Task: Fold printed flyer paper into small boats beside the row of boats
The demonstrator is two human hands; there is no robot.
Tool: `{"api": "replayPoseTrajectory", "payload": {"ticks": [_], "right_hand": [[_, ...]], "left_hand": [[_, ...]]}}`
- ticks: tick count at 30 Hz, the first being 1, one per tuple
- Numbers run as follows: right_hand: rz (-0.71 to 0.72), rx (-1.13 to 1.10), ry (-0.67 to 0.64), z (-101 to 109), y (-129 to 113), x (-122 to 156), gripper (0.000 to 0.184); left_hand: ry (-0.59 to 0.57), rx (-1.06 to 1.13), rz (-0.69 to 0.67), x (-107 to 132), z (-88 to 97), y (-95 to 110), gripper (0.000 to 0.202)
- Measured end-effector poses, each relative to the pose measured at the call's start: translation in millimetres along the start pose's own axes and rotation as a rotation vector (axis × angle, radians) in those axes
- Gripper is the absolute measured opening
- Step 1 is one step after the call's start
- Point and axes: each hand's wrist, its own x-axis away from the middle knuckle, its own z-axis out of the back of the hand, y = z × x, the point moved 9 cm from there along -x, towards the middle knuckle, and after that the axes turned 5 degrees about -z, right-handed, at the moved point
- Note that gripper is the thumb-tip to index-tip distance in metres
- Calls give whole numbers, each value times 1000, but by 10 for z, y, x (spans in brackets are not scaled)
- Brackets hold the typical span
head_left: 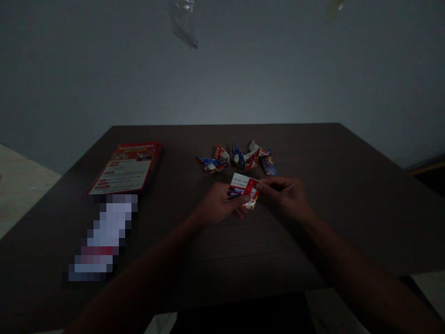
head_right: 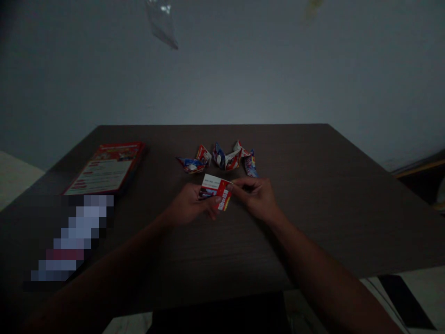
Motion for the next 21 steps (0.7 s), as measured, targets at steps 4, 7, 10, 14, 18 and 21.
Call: {"api": "replayPoseTrajectory", "payload": {"ticks": [4, 7, 10, 14, 18, 21], "right_hand": [[58, 65, 52, 14, -78, 23, 16], [81, 78, 68, 33, -73, 24, 16], [64, 54, 58, 49, -28, 11, 17], [131, 111, 71, 41, -126, 38, 14], [176, 156, 66, 6, -196, 57, 13], [102, 48, 90, 66, -90, 22, 13]], "left_hand": [[72, 14, 17, -20, 37, -3, 28], [62, 61, 13, -23, 26, -12, 28], [-6, 110, 48, -12, -22, -80, 30], [-2, 112, 90, -23, 0, -152, 32], [48, 118, 82, -44, 37, -141, 32], [23, 152, 77, -29, 11, -120, 32]]}}
